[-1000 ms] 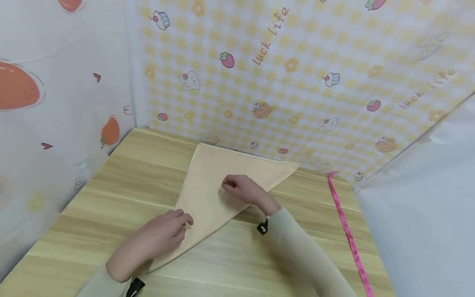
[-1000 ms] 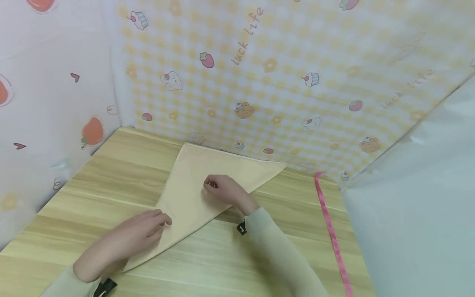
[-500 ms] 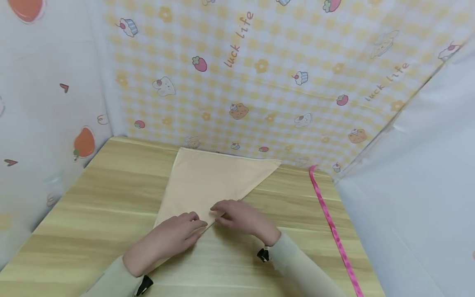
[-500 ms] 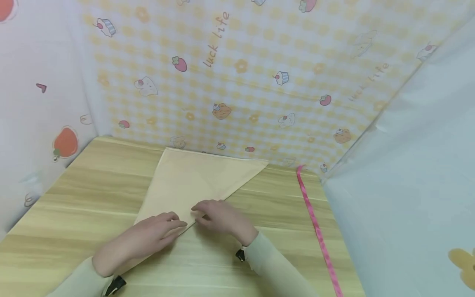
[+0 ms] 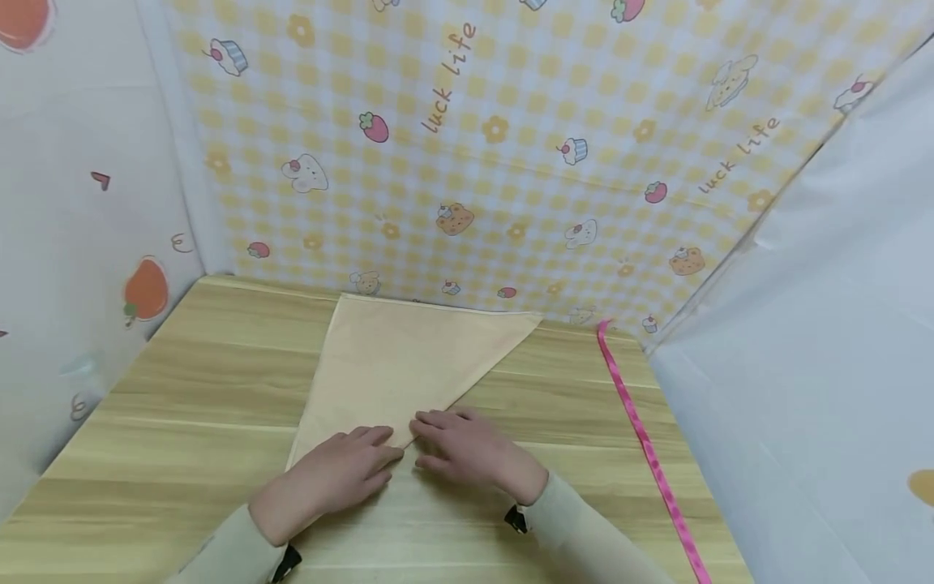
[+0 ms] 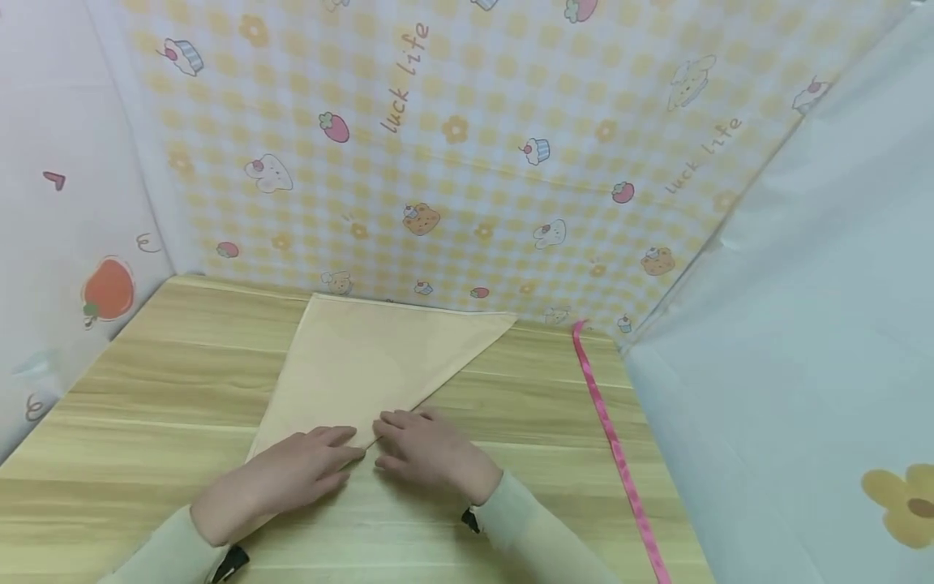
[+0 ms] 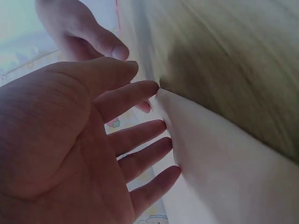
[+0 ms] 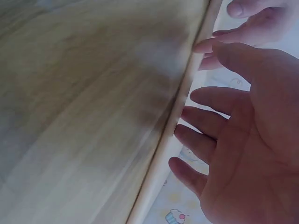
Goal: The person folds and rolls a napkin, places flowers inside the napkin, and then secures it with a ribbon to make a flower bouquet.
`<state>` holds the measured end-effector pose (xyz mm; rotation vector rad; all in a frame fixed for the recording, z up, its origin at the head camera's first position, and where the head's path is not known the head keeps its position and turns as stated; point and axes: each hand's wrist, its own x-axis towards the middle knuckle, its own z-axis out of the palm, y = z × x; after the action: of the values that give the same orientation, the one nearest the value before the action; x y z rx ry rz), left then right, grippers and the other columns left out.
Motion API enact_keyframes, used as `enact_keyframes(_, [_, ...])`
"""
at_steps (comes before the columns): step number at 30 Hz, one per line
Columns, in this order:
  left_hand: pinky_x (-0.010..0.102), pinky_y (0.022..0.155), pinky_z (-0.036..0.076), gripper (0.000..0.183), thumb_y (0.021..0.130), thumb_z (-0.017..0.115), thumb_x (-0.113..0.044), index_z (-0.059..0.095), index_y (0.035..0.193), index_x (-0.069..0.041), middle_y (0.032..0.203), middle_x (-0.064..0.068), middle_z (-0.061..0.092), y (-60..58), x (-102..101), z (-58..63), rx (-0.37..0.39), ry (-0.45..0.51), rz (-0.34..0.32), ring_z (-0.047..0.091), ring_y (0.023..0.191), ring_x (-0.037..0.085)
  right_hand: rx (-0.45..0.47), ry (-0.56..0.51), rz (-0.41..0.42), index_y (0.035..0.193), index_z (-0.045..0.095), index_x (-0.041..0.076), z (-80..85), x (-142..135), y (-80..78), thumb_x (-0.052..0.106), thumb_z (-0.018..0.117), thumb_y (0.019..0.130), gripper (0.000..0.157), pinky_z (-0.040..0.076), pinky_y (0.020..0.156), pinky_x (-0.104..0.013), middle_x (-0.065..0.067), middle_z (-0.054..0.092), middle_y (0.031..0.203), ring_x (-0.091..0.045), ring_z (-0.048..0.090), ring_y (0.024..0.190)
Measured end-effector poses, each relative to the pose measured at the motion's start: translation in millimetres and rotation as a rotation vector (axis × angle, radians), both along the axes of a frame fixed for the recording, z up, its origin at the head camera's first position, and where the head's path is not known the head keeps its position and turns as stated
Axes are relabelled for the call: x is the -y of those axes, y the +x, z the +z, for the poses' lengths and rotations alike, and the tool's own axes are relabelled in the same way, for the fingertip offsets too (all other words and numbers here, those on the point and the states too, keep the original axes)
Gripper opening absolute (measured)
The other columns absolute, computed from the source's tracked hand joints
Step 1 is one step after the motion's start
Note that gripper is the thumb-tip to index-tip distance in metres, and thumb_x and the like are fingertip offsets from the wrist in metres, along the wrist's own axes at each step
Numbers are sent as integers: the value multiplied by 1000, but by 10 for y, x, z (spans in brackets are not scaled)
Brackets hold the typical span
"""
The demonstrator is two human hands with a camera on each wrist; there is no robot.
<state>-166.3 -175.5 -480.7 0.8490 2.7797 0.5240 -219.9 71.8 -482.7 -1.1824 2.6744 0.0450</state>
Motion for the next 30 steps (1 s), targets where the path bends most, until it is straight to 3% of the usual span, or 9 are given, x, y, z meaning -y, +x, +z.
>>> enact_keyframes(8, [62, 103, 54, 45, 104, 70, -28, 65, 146, -13, 152, 15, 61, 60, 10, -27, -34, 4, -2, 59, 139, 36, 9, 7, -9, 165, 45, 23, -59, -35, -21, 58, 42, 113, 63, 43, 123, -45, 3, 40, 173, -14, 43, 157])
enact_keyframes(18, [62, 103, 54, 40, 102, 71, -29, 70, 139, -13, 153, 14, 60, 119, 41, -81, -39, -8, 19, 58, 140, 36, 46, -2, -20, 166, 42, 26, -63, -39, -10, 58, 46, 112, 64, 42, 124, -47, 5, 36, 175, -14, 40, 159])
enact_keyframes(30, [63, 103, 54, 44, 101, 72, -30, 67, 142, -13, 156, 13, 58, 340, 150, -62, -12, 2, 63, 57, 141, 36, 198, -63, -98, 167, 39, 28, -19, -38, -21, 55, 54, 109, 66, 39, 126, -55, 7, 31, 176, -17, 34, 162])
